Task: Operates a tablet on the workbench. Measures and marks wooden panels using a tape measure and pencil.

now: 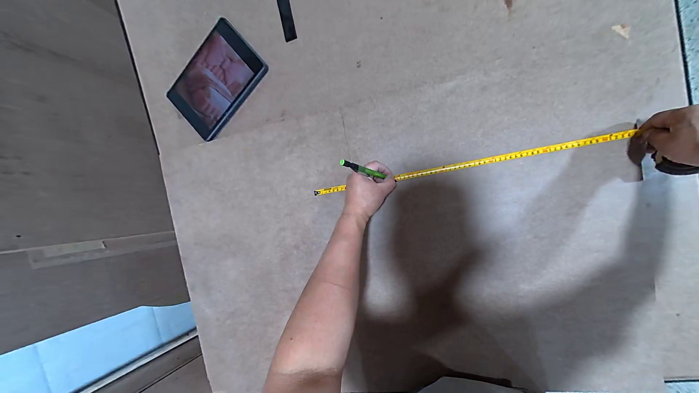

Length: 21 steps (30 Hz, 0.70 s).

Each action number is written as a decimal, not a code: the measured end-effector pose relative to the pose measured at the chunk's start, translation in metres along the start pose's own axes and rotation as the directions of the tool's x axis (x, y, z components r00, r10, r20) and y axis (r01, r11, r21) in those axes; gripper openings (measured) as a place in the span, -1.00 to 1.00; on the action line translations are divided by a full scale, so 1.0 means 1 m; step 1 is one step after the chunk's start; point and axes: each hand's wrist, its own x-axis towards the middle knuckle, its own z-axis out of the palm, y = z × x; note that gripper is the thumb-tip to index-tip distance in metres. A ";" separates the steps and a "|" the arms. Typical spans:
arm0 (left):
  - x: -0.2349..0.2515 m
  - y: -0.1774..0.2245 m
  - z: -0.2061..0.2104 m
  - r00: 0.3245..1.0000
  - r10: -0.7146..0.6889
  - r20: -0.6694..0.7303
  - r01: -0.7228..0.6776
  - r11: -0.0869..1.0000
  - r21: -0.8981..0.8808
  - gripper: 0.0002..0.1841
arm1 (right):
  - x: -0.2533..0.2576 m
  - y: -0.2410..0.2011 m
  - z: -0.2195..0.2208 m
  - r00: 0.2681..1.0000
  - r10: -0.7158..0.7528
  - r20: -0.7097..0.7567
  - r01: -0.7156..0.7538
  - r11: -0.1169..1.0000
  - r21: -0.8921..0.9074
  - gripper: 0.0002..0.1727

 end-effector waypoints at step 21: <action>-0.100 -0.017 0.025 1.000 -0.007 0.004 0.007 1.000 0.007 -0.94 | -0.135 -0.062 0.001 0.996 0.039 0.083 -0.035 0.998 -0.053 -0.70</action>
